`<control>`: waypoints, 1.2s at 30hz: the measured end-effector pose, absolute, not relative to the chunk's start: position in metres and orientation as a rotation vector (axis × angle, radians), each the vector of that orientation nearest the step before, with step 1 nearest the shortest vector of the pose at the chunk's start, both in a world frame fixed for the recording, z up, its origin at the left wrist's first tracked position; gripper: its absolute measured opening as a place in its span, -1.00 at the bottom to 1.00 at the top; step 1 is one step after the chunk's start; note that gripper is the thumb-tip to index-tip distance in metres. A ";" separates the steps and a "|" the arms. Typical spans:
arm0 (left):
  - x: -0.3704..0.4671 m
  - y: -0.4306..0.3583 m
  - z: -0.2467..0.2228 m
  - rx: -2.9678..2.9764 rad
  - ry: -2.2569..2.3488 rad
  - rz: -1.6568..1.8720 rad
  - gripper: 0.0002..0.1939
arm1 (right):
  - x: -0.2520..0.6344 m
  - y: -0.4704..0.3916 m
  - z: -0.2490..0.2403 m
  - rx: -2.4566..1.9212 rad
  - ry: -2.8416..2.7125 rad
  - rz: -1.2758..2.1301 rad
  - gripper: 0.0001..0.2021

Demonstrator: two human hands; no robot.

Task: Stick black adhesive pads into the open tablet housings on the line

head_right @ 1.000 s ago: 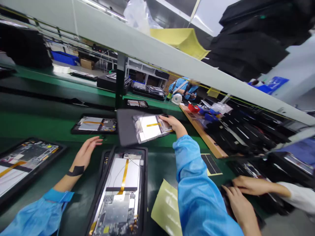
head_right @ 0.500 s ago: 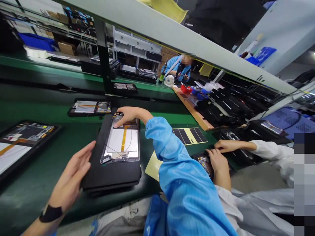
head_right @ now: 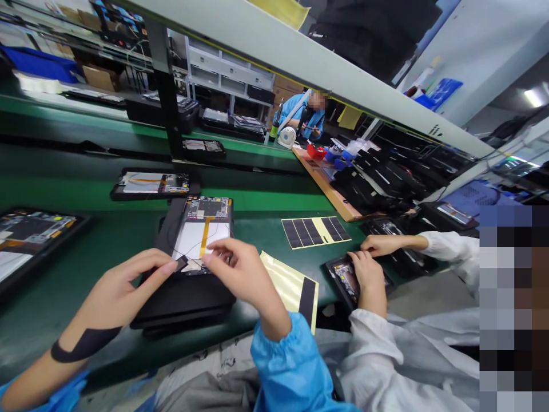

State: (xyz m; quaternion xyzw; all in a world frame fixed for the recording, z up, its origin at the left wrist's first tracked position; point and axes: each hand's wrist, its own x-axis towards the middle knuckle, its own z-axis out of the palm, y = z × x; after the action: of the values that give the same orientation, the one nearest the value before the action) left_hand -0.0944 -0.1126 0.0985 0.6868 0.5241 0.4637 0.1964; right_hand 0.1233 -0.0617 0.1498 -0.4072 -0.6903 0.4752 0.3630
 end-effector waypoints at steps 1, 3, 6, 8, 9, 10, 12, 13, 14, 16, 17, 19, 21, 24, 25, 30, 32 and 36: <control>-0.088 -0.112 0.100 1.821 1.442 1.272 -0.60 | 0.122 -0.070 0.142 -1.043 -1.680 1.310 -0.82; -0.077 -0.109 0.103 1.708 1.357 1.191 -0.57 | 0.119 -0.079 0.130 -1.015 -1.508 1.375 -0.83; -0.065 -0.105 0.106 1.743 1.246 1.123 -0.56 | 0.117 -0.079 0.129 -0.995 -1.371 1.299 -0.82; -0.062 -0.102 0.106 1.897 1.203 1.141 -0.60 | 0.123 -0.074 0.132 -1.001 -1.339 1.279 -0.81; -0.063 -0.100 0.106 2.020 1.181 1.155 -0.62 | 0.127 -0.070 0.134 -1.012 -1.320 1.300 -0.80; -0.064 -0.097 0.104 2.165 1.157 1.167 -0.64 | 0.132 -0.067 0.134 -1.029 -1.297 1.333 -0.78; -0.069 -0.089 0.100 2.471 1.109 1.145 -0.65 | 0.141 -0.062 0.131 -1.069 -1.251 1.406 -0.75; -0.073 -0.083 0.097 2.599 1.084 1.109 -0.64 | 0.145 -0.060 0.128 -1.089 -1.230 1.426 -0.74; -0.076 -0.078 0.094 2.696 1.060 1.069 -0.64 | 0.146 -0.060 0.123 -1.108 -1.212 1.430 -0.75; -0.085 -0.068 0.090 2.797 1.018 1.013 -0.66 | 0.146 -0.063 0.114 -1.142 -1.186 1.402 -0.77; -0.089 -0.065 0.090 2.815 0.991 1.008 -0.67 | 0.145 -0.065 0.109 -1.159 -1.171 1.378 -0.79; -0.094 -0.061 0.093 2.813 0.937 1.030 -0.66 | 0.140 -0.072 0.100 -1.191 -1.142 1.315 -0.82; -0.096 -0.060 0.098 2.786 0.884 1.032 -0.65 | 0.136 -0.077 0.094 -1.216 -1.116 1.246 -0.83; -0.094 -0.059 0.104 2.756 0.805 0.942 -0.66 | 0.135 -0.083 0.088 -1.238 -1.087 1.127 -0.83; -0.094 -0.058 0.104 2.756 0.790 0.921 -0.67 | 0.135 -0.083 0.088 -1.239 -1.076 1.090 -0.82; -0.101 -0.055 0.099 2.680 0.850 0.963 -0.68 | 0.137 -0.084 0.092 -1.195 -1.015 1.047 -0.78; -0.104 -0.056 0.096 2.630 0.881 0.941 -0.68 | 0.133 -0.086 0.093 -1.187 -1.062 1.044 -0.75; -0.104 -0.060 0.092 2.633 0.896 0.991 -0.68 | 0.119 -0.091 0.086 -1.248 -1.074 1.004 -0.80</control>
State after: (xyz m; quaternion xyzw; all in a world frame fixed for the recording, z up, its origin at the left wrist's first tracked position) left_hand -0.1036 -0.0598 0.0920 0.8878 0.3022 0.3342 0.0940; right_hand 0.1188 -0.0907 0.0864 -0.5318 -0.4577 0.4277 0.5700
